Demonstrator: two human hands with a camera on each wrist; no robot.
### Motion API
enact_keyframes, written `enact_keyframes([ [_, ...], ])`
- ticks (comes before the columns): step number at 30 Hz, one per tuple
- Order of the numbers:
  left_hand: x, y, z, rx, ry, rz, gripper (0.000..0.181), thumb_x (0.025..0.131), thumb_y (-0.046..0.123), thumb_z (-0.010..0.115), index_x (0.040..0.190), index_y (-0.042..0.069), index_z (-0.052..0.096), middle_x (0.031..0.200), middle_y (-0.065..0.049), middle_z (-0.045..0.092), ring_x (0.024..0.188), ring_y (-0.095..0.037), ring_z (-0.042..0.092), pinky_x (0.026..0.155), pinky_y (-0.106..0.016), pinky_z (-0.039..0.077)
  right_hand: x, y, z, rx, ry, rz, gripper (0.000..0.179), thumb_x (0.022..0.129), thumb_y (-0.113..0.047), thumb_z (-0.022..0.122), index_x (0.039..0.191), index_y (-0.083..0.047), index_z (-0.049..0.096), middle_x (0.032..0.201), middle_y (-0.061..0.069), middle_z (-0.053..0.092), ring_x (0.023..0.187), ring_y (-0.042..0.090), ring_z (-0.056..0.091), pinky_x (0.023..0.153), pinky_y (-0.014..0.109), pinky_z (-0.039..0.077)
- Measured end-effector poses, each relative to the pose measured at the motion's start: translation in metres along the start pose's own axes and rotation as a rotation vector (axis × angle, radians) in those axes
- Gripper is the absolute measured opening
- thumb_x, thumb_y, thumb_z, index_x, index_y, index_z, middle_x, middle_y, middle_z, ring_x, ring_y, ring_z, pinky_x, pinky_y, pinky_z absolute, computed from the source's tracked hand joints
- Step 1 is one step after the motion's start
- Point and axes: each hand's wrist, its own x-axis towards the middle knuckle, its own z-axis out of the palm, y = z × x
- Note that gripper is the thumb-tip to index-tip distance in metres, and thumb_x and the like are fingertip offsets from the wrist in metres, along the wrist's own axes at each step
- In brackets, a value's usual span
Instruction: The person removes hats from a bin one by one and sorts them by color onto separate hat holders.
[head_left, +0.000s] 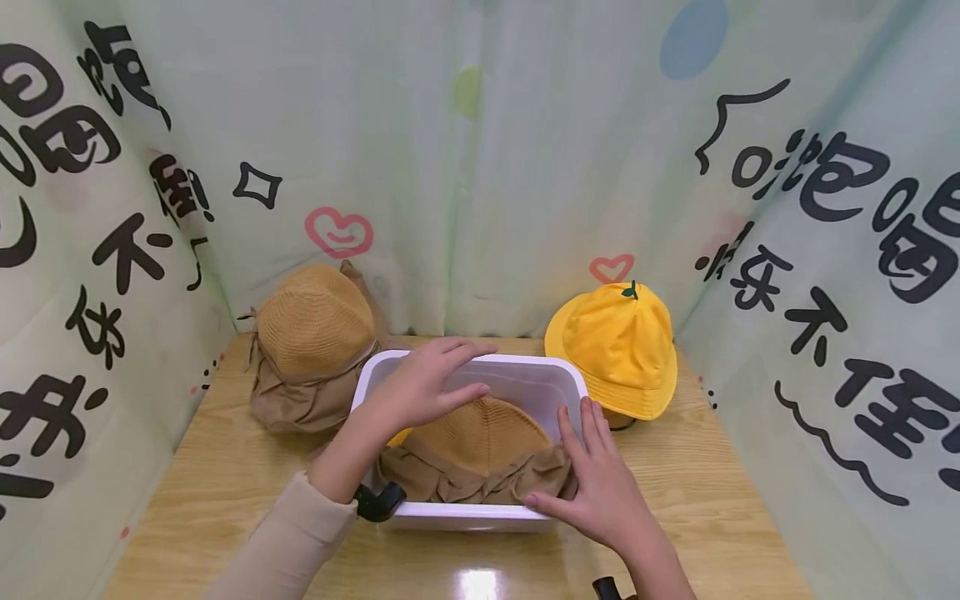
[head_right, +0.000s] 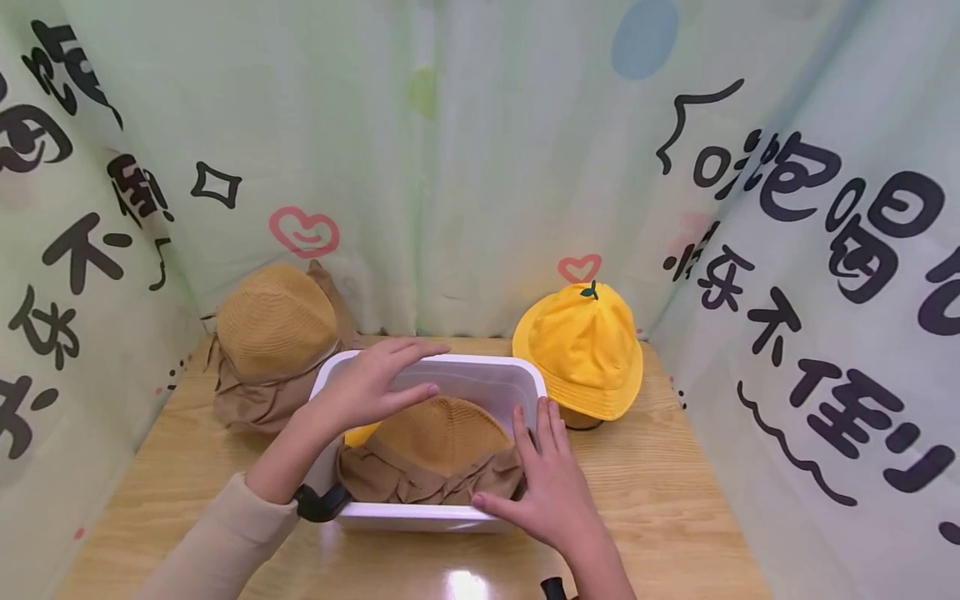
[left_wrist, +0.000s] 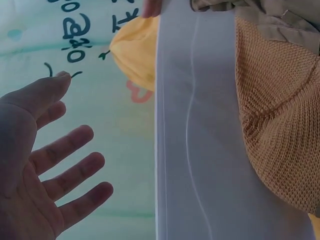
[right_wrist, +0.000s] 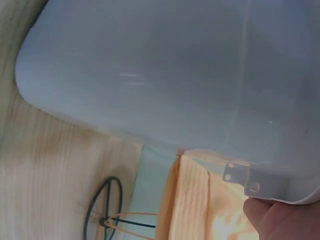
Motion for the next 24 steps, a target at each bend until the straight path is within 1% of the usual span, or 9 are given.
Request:
enact_keyframes([
  [2, -0.002, -0.003, -0.001, -0.002, -0.005, -0.029, 0.051, 0.095, 0.04, 0.067, 0.142, 0.025, 0.056, 0.136, -0.001, 0.061, 0.124, -0.022, 0.058, 0.103, -0.043, 0.048, 0.0, 0.0, 0.0, -0.003, -0.001, -0.002, 0.119, 0.072, -0.073, 0.072, 0.161, -0.018, 0.014, 0.165, 0.023, 0.005, 0.154, 0.037, -0.001, 0.112, 0.064, 0.03],
  [4, -0.003, -0.005, -0.002, 0.0, -0.001, -0.044, 0.051, 0.095, 0.042, 0.066, 0.142, 0.026, 0.055, 0.135, 0.0, 0.061, 0.123, -0.022, 0.059, 0.101, -0.044, 0.049, 0.001, 0.0, 0.0, -0.008, -0.005, -0.002, 0.119, 0.073, -0.074, 0.071, 0.161, -0.017, 0.014, 0.165, 0.024, 0.005, 0.154, 0.037, -0.001, 0.112, 0.064, 0.03],
  [6, -0.004, -0.006, -0.002, -0.005, 0.004, -0.04, 0.05, 0.095, 0.041, 0.066, 0.142, 0.025, 0.056, 0.135, 0.0, 0.062, 0.123, -0.021, 0.059, 0.101, -0.043, 0.049, 0.001, 0.0, 0.0, -0.008, -0.002, -0.005, 0.118, 0.073, -0.073, 0.071, 0.161, -0.015, 0.016, 0.165, 0.025, 0.006, 0.154, 0.037, -0.001, 0.111, 0.065, 0.031],
  [9, -0.006, -0.006, -0.002, -0.015, -0.002, -0.017, 0.049, 0.095, 0.04, 0.067, 0.14, 0.021, 0.058, 0.134, -0.001, 0.063, 0.123, -0.021, 0.059, 0.101, -0.043, 0.049, 0.001, 0.001, 0.001, -0.002, -0.004, -0.003, 0.117, 0.074, -0.072, 0.071, 0.16, -0.013, 0.018, 0.164, 0.026, 0.006, 0.154, 0.037, -0.002, 0.11, 0.066, 0.032],
  [13, -0.006, -0.005, -0.001, -0.001, -0.054, -0.001, 0.047, 0.095, 0.038, 0.067, 0.137, 0.018, 0.06, 0.133, -0.002, 0.063, 0.125, -0.021, 0.058, 0.102, -0.041, 0.048, -0.001, 0.002, 0.002, 0.006, 0.0, 0.002, 0.118, 0.073, -0.071, 0.072, 0.161, -0.015, 0.016, 0.165, 0.025, 0.004, 0.154, 0.037, -0.003, 0.11, 0.066, 0.031],
  [16, -0.004, -0.006, 0.0, 0.028, -0.083, -0.009, 0.047, 0.095, 0.038, 0.067, 0.138, 0.019, 0.06, 0.134, -0.002, 0.063, 0.126, -0.02, 0.058, 0.104, -0.041, 0.047, -0.001, 0.001, 0.002, 0.015, -0.001, 0.012, 0.119, 0.074, -0.072, 0.072, 0.161, -0.017, 0.013, 0.166, 0.023, 0.002, 0.154, 0.036, -0.003, 0.111, 0.065, 0.03],
  [20, 0.001, -0.009, 0.002, 0.055, -0.114, -0.017, 0.049, 0.096, 0.039, 0.066, 0.14, 0.02, 0.058, 0.136, -0.001, 0.062, 0.127, -0.02, 0.057, 0.106, -0.041, 0.046, 0.0, 0.001, 0.001, 0.024, -0.012, 0.021, 0.118, 0.075, -0.072, 0.071, 0.161, -0.017, 0.011, 0.166, 0.022, 0.0, 0.154, 0.036, -0.004, 0.111, 0.065, 0.03],
  [24, 0.008, -0.013, 0.005, 0.05, -0.178, -0.002, 0.048, 0.097, 0.04, 0.064, 0.141, 0.02, 0.057, 0.137, 0.001, 0.062, 0.126, -0.02, 0.057, 0.105, -0.04, 0.046, 0.0, -0.001, 0.001, 0.024, -0.018, 0.019, 0.118, 0.075, -0.071, 0.071, 0.161, -0.017, 0.011, 0.166, 0.022, 0.0, 0.154, 0.035, -0.004, 0.111, 0.065, 0.03],
])
